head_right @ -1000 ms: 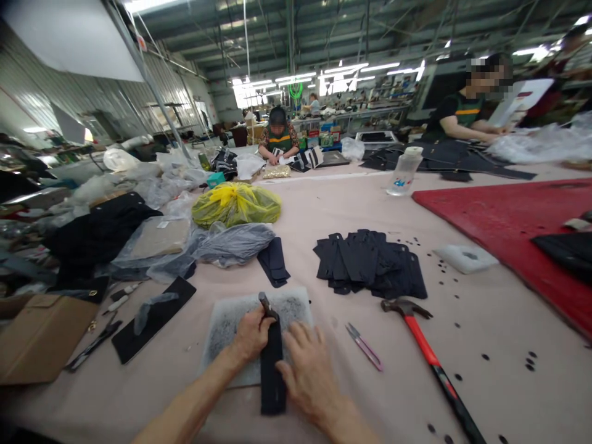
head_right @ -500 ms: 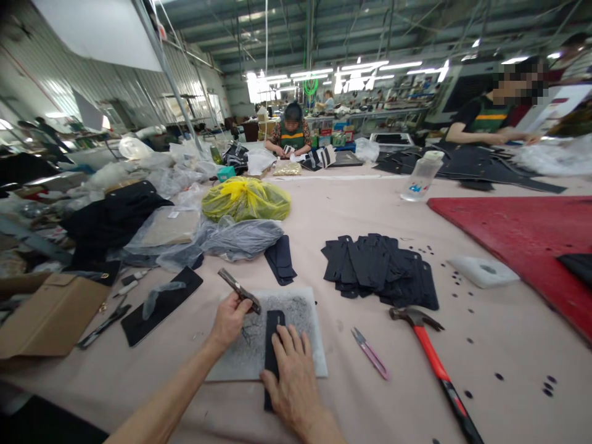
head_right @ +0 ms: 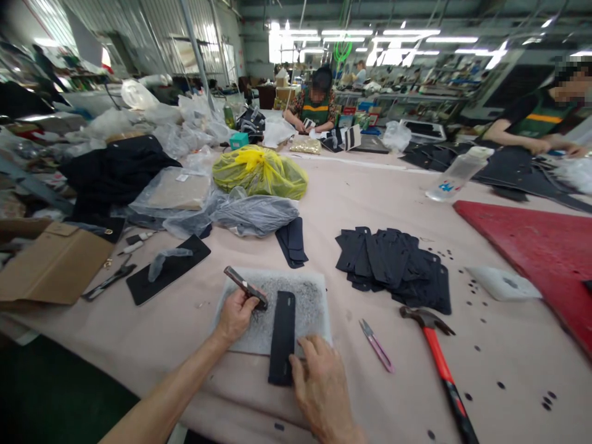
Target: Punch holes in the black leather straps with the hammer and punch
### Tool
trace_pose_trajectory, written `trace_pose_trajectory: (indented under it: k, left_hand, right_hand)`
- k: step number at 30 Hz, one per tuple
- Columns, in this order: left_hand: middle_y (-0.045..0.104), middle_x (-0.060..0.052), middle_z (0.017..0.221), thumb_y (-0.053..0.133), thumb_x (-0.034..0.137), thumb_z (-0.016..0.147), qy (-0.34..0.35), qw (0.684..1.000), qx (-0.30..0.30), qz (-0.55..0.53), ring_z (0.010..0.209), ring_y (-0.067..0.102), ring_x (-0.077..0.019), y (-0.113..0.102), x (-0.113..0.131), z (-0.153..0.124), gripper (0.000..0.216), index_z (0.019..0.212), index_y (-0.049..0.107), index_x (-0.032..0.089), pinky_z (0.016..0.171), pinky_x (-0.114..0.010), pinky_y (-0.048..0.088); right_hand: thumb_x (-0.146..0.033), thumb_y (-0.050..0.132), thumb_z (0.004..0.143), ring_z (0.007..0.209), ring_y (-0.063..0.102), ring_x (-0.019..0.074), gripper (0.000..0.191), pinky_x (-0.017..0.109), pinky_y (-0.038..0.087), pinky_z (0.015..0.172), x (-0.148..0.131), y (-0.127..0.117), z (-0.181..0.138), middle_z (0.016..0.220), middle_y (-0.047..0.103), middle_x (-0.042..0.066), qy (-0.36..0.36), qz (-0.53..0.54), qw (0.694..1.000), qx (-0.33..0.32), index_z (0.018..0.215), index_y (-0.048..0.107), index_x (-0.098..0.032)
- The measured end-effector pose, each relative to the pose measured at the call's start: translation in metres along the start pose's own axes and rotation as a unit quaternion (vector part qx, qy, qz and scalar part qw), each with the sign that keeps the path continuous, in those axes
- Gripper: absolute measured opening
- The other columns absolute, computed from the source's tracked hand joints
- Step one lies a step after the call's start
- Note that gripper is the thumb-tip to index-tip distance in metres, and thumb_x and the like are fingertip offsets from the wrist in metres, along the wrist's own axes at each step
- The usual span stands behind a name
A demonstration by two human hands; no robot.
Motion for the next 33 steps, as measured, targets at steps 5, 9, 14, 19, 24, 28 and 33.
trace_pose_trajectory:
  k: [5,9,14,19,24,28,33]
  left_hand:
    - [0.073,-0.005,0.086,0.053,0.020,0.083,0.007,1.000,-0.016,0.014,0.081,0.068,-0.0196,0.000,0.001,-0.003,0.017,0.093,0.066,0.016,0.079,-0.030,0.054]
    - [0.072,-0.005,0.086,0.052,0.020,0.084,0.001,1.000,-0.023,0.013,0.080,0.068,-0.0191,0.001,0.001,-0.002,0.018,0.094,0.066,0.015,0.078,-0.030,0.054]
    - [0.071,-0.005,0.085,0.055,0.022,0.083,-0.002,1.000,-0.022,-0.020,0.079,0.068,-0.0193,0.002,-0.004,-0.001,0.017,0.093,0.066,0.015,0.076,-0.030,0.054]
    - [0.071,-0.005,0.085,0.056,0.024,0.083,-0.010,1.000,-0.013,-0.021,0.078,0.068,-0.0200,0.001,-0.003,-0.002,0.016,0.093,0.065,0.015,0.075,-0.031,0.054]
    - [0.071,-0.005,0.084,0.054,0.021,0.084,0.000,0.999,-0.053,0.000,0.077,0.067,-0.0195,0.012,0.010,-0.012,0.016,0.091,0.067,0.015,0.075,-0.031,0.054]
    - [0.072,-0.005,0.087,0.053,0.018,0.083,0.016,0.996,-0.090,-0.011,0.082,0.068,-0.0194,0.027,0.019,-0.019,0.018,0.092,0.069,0.015,0.077,-0.030,0.055]
    - [0.072,-0.005,0.090,0.053,0.015,0.082,0.045,0.991,-0.125,0.008,0.086,0.067,-0.0189,0.040,0.025,-0.024,0.020,0.092,0.071,0.016,0.081,-0.029,0.054]
  right_hand:
    - [-0.052,0.045,0.090,0.059,0.062,0.0195,0.036,0.028,0.043,0.052,0.001,0.032,-0.043,0.067,0.067,0.004,0.226,0.140,0.962,-0.067,0.080,0.062,-0.022]
    - [-0.056,0.049,0.081,0.040,0.049,0.0098,0.040,0.021,0.030,0.039,-0.002,0.053,-0.049,0.060,0.064,0.002,0.361,0.371,0.847,-0.121,0.070,0.054,-0.019]
    - [-0.056,0.047,0.076,0.037,0.046,0.0082,0.037,0.020,0.029,0.037,-0.001,0.049,-0.013,0.057,0.060,0.000,0.376,0.397,0.830,-0.112,0.067,0.050,-0.020]
    - [-0.049,0.048,0.079,0.042,0.054,0.0154,0.032,0.026,0.034,0.039,0.008,0.036,0.028,0.061,0.063,0.004,0.332,0.316,0.884,-0.094,0.069,0.055,-0.020]
    - [-0.033,0.057,0.079,0.085,0.062,0.0262,0.015,0.038,0.044,0.078,0.012,0.018,0.029,0.082,0.066,0.008,0.248,0.191,0.950,0.000,0.086,0.062,-0.021]
    - [-0.022,0.059,0.079,0.116,0.049,0.0300,0.032,0.048,0.034,0.099,0.007,0.016,0.022,0.124,0.058,0.009,0.066,0.071,0.994,0.052,0.111,0.063,-0.026]
    - [-0.020,0.056,0.083,0.120,0.043,0.0307,0.034,0.056,0.028,0.104,0.009,0.020,0.020,0.132,0.052,0.009,-0.003,-0.006,0.997,0.077,0.117,0.061,-0.026]
Point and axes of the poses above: each hand's wrist, its own z-axis towards the middle knuckle, its own y-axis out of the palm, x = y × z, the point moved 4 cm from there along z, towards the middle knuckle
